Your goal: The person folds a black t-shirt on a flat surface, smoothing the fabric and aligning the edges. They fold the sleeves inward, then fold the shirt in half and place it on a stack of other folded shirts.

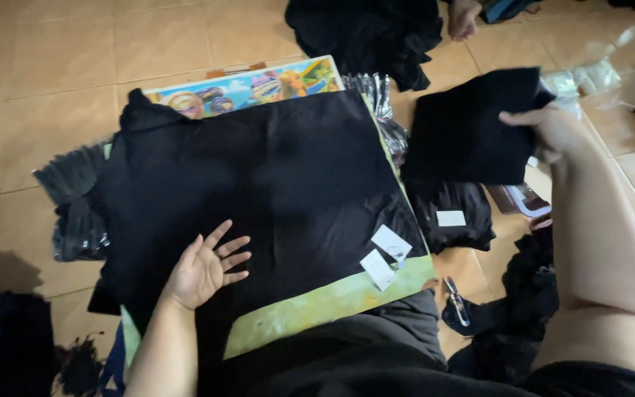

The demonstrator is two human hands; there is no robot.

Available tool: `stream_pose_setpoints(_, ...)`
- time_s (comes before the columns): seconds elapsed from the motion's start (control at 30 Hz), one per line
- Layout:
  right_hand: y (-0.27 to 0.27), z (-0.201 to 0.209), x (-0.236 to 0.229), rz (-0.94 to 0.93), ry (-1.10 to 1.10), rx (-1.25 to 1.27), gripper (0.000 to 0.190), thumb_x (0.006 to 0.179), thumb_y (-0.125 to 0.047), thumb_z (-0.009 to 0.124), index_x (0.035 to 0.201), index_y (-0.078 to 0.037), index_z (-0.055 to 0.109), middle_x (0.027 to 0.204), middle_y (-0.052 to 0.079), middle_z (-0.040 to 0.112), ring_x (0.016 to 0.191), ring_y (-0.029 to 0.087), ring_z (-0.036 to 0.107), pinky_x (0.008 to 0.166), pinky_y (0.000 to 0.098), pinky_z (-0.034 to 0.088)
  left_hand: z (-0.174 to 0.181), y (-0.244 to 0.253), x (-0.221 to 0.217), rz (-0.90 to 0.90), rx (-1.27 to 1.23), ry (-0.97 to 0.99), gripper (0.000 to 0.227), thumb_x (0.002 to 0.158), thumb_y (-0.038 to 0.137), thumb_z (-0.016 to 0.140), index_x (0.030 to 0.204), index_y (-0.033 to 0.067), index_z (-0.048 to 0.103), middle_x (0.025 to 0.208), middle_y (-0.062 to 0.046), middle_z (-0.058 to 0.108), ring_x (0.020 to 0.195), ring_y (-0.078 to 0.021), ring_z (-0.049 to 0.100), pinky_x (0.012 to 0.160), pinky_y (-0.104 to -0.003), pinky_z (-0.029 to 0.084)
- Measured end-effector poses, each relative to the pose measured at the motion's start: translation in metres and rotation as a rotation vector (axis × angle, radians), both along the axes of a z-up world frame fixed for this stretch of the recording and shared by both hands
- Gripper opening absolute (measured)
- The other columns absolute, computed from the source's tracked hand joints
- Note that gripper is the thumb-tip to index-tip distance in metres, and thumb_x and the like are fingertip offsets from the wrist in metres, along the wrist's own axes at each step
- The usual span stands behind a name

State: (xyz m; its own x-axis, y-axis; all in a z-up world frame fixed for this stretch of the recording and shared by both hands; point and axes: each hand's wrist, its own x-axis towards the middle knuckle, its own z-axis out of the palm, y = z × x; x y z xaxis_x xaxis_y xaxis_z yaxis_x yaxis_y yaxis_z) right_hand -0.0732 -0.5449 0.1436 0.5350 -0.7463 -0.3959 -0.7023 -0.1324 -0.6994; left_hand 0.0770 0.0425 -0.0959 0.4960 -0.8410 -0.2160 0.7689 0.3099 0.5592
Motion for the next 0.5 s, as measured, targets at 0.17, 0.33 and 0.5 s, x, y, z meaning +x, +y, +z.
stream_pose_setpoints(0.17, -0.058, -0.051, -0.021, 0.277, -0.257, -0.244, 0.05, 0.094, -0.014, 0.068, 0.141, -0.005, 0.054, 0.134, 0.013, 0.062, 0.122, 0.025, 0.057, 0.104, 0.0441, 0.046, -0.003, -0.003, 0.001, 0.015, -0.022, 0.009, 0.062, 0.105, 0.052, 0.043, 0.158, 0.021, 0.032, 0.144, -0.02, 0.056, 0.121, -0.0328, 0.064, 0.093, -0.054, 0.056)
stream_pose_setpoints(0.33, -0.09, -0.224, -0.086, 0.338, 0.297, -0.6, 0.053, 0.092, -0.005, 0.056, 0.143, -0.021, 0.059, 0.136, 0.019, 0.065, 0.113, 0.048, 0.063, 0.085, 0.0569, 0.051, -0.002, -0.006, 0.001, 0.021, -0.075, 0.022, 0.065, 0.106, 0.051, 0.048, 0.16, 0.0188, 0.028, 0.145, -0.021, 0.054, 0.122, -0.0316, 0.064, 0.096, -0.052, 0.055)
stream_pose_setpoints(0.5, -0.015, -0.379, -0.151, 0.621, 0.298, -0.78, 0.086, 0.085, 0.009, 0.047, 0.159, -0.032, 0.036, 0.167, 0.016, 0.031, 0.152, 0.05, 0.026, 0.111, 0.0651, 0.034, 0.003, -0.009, 0.004, -0.027, -0.136, 0.056, 0.062, 0.109, 0.049, 0.045, 0.16, 0.0196, 0.025, 0.149, -0.022, 0.05, 0.126, -0.0352, 0.062, 0.099, -0.055, 0.053)
